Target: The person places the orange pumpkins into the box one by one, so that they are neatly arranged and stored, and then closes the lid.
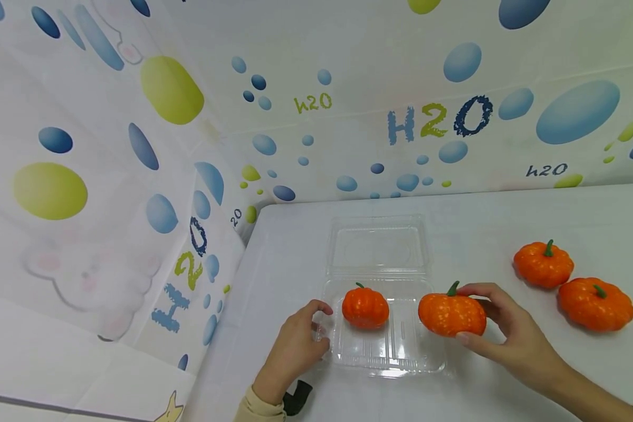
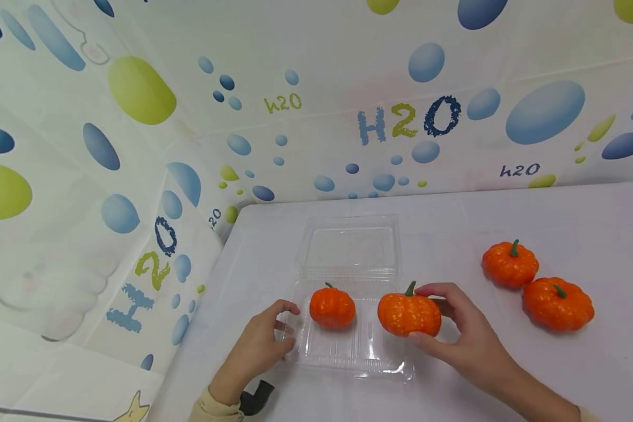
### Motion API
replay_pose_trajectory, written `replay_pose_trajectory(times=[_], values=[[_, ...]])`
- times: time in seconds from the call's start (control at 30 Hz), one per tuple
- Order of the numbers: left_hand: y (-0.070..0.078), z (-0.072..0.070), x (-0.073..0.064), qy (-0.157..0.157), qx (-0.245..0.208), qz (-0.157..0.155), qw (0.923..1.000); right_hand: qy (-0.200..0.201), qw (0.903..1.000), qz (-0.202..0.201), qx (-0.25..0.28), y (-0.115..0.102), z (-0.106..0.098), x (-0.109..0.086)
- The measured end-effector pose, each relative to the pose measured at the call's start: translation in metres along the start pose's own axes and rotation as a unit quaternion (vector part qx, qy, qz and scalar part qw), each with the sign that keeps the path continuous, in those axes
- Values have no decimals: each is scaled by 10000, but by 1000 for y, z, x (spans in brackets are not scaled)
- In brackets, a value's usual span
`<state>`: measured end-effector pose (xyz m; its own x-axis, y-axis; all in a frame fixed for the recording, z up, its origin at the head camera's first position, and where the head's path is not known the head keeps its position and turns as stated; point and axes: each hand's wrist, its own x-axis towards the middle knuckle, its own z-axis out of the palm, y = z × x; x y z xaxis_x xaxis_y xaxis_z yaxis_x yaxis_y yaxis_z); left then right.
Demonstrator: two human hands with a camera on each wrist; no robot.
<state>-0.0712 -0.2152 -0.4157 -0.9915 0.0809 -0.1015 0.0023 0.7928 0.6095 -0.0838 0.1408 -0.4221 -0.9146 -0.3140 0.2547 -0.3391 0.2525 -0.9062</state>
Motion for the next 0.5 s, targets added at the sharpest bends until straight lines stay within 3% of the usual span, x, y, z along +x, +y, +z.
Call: replay_pose_trajectory(times=[0.5], values=[[-1, 0, 0, -2, -3, 65, 10000, 65, 9992, -176, 360, -13, 12, 11]])
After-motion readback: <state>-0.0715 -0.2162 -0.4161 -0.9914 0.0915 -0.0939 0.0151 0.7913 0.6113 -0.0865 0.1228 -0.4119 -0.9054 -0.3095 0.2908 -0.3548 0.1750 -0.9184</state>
